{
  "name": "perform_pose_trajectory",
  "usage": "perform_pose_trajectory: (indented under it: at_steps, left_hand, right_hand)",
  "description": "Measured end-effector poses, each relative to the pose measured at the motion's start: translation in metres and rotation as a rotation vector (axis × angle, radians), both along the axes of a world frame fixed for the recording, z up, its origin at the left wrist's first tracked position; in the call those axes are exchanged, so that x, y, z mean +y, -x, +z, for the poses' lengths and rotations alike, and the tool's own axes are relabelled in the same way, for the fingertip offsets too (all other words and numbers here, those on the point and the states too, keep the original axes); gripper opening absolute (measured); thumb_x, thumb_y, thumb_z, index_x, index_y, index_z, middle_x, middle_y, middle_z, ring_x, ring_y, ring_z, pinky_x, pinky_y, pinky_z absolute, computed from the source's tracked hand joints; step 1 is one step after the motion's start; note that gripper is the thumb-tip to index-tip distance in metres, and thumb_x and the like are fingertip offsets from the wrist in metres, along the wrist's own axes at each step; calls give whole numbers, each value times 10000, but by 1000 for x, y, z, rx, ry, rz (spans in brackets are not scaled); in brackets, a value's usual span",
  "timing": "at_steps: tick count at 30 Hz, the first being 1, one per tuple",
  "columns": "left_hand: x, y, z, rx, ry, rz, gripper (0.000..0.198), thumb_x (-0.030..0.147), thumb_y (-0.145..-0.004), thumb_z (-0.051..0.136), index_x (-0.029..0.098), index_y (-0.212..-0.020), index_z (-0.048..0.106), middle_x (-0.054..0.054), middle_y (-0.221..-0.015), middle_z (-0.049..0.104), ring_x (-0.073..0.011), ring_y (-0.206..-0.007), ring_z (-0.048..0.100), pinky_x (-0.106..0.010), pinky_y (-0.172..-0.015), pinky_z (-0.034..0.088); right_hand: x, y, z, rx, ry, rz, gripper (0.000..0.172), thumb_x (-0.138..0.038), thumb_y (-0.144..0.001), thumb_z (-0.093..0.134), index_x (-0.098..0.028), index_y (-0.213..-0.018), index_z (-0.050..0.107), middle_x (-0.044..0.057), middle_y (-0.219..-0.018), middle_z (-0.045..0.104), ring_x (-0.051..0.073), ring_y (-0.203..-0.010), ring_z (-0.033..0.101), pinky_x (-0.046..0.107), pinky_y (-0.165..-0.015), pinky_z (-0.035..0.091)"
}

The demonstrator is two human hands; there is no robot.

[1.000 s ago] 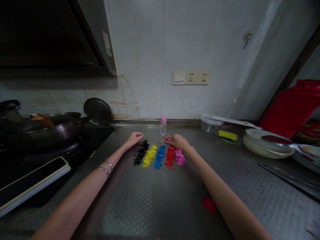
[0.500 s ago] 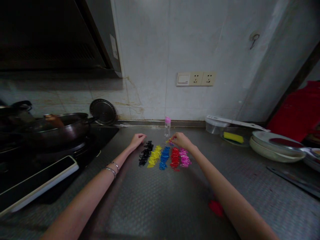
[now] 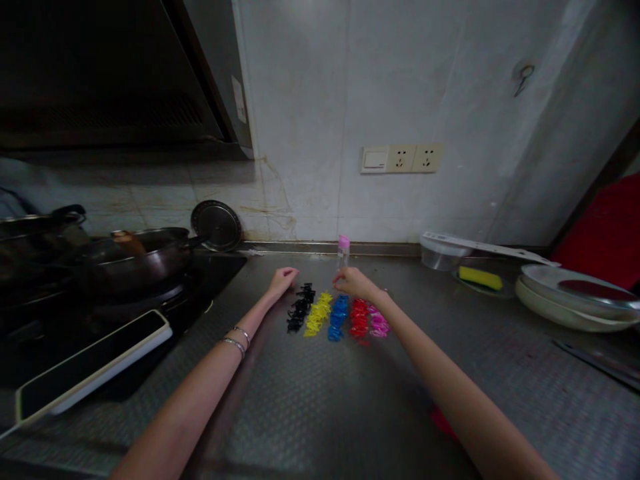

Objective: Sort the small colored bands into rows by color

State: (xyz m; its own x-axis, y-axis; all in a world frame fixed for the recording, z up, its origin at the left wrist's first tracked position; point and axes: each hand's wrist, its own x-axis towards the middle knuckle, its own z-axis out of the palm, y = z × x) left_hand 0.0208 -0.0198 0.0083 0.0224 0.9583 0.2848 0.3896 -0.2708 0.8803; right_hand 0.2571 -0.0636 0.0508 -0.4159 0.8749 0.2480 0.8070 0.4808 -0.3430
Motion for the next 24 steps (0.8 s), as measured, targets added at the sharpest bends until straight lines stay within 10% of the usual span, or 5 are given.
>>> perform_pose_trajectory:
  at_steps: [9,24]
  left_hand:
    - [-3,0,2,-2,-4,-1,333,355,-699,475,107,-836,649,39,-455,451,-76,-435,391,-193,-449,292]
    - [-2,2,0,28,4,-4,344,370,-691,460,117,-821,654,37,-462,461,-74,-430,382,-192,-439,266]
  right_hand:
    - [8,-61,-12,111,-18,-113,217,-187,-687,565,-148,-882,653,57,-853,668,148,-784,591,201,-674,415]
    - [10,-57,-29,95,29,-72,326,-106,-670,519,-153,-968,643,22,-708,638,97,-612,535,160,-567,367]
